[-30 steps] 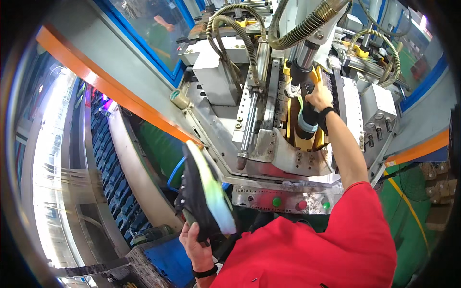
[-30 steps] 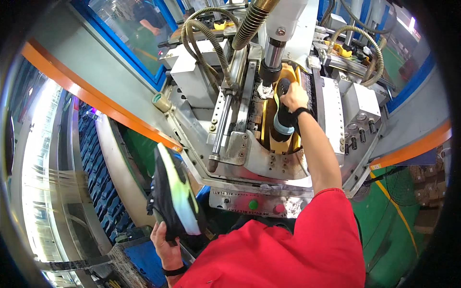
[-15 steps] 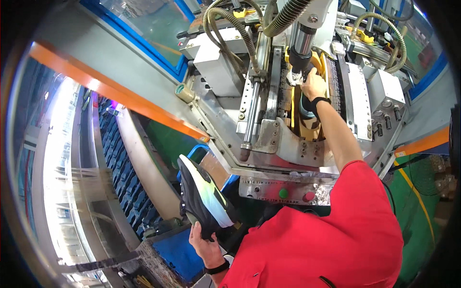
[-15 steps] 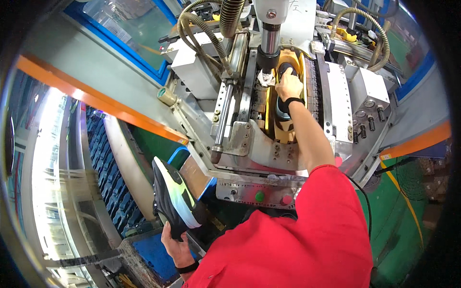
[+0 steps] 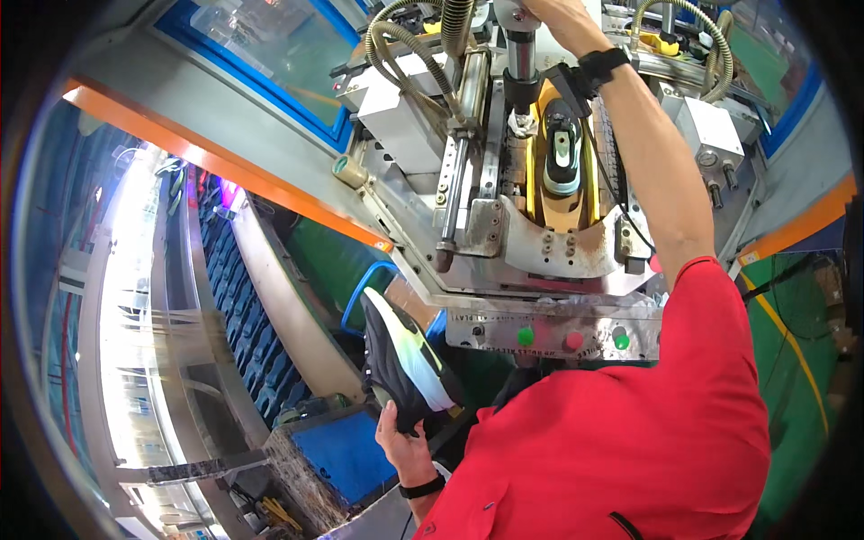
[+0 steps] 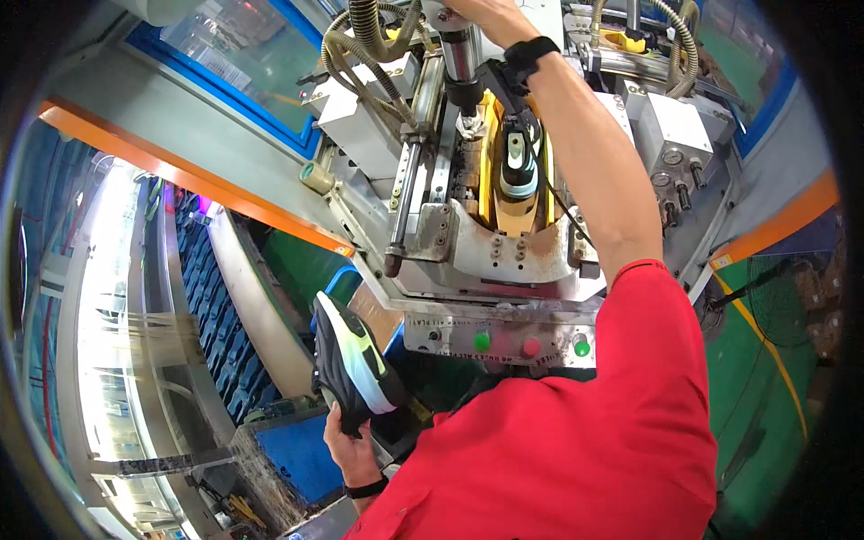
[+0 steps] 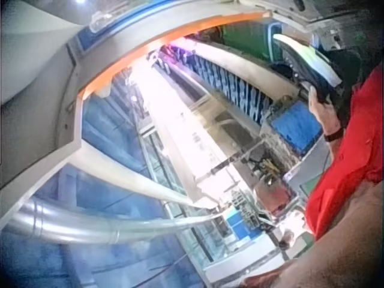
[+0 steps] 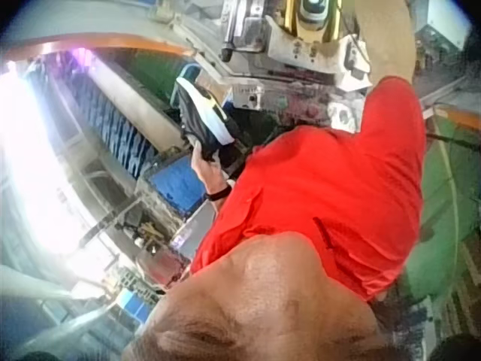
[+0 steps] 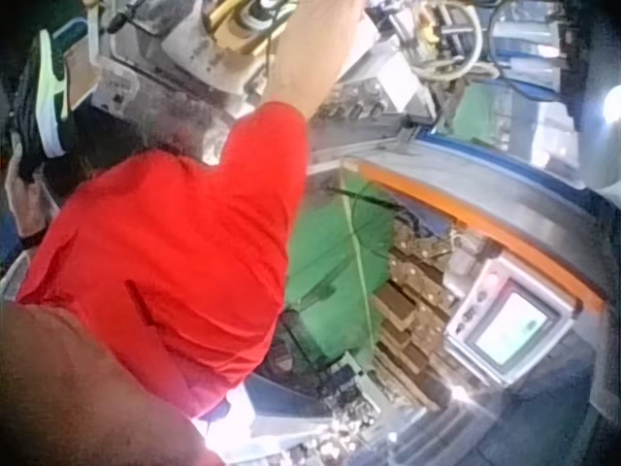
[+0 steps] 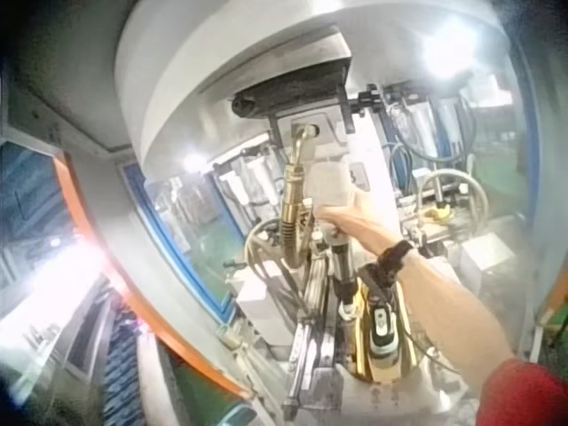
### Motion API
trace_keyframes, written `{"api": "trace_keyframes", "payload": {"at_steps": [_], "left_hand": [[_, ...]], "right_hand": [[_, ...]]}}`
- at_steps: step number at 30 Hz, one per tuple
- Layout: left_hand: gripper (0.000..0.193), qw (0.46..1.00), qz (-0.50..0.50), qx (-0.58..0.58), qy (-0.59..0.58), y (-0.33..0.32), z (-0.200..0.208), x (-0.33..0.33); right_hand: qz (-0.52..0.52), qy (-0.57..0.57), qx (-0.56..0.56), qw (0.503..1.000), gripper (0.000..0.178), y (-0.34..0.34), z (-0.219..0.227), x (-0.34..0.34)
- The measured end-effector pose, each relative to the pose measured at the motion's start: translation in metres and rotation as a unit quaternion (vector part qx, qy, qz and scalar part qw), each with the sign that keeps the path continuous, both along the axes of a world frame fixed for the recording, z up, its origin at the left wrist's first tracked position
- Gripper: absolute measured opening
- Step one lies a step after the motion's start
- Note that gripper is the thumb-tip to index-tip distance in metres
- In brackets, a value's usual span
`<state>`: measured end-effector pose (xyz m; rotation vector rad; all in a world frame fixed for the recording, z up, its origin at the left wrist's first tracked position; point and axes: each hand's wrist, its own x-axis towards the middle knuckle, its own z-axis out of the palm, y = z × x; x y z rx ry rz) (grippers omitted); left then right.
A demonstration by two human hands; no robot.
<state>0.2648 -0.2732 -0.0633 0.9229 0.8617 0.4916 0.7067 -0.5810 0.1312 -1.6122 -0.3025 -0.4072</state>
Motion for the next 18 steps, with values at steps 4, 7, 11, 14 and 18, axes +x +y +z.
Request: {"api": "trace_keyframes", "payload": {"at_steps": [4,7,11,14,18], "left_hand": [[0.016,0.999,0.016,-0.002,0.036,-0.012,0.004,-0.015],[0.017,1.0,-0.006,-0.009,0.002,-0.012,-0.006,-0.022],[0.021,1.0,0.008,0.007,0.013,-0.019,-0.004,-0.036],[0.024,0.999,0.034,0.016,0.027,-0.023,-0.007,-0.056],[0.027,0.998,0.014,0.016,0.056,-0.029,-0.005,-0.061]], "right_hand": [[-0.05,-0.175,0.017,0.983,0.043,0.007,-0.013,0.002],[-0.011,-0.055,-0.005,0.998,0.047,-0.001,0.003,-0.015],[0.014,-0.154,0.048,0.987,0.053,-0.004,-0.038,-0.034],[-0.137,-0.19,-0.096,0.968,0.018,0.023,-0.144,-0.123],[0.114,-0.142,-0.221,0.958,0.007,0.083,-0.289,-0.26]]}}
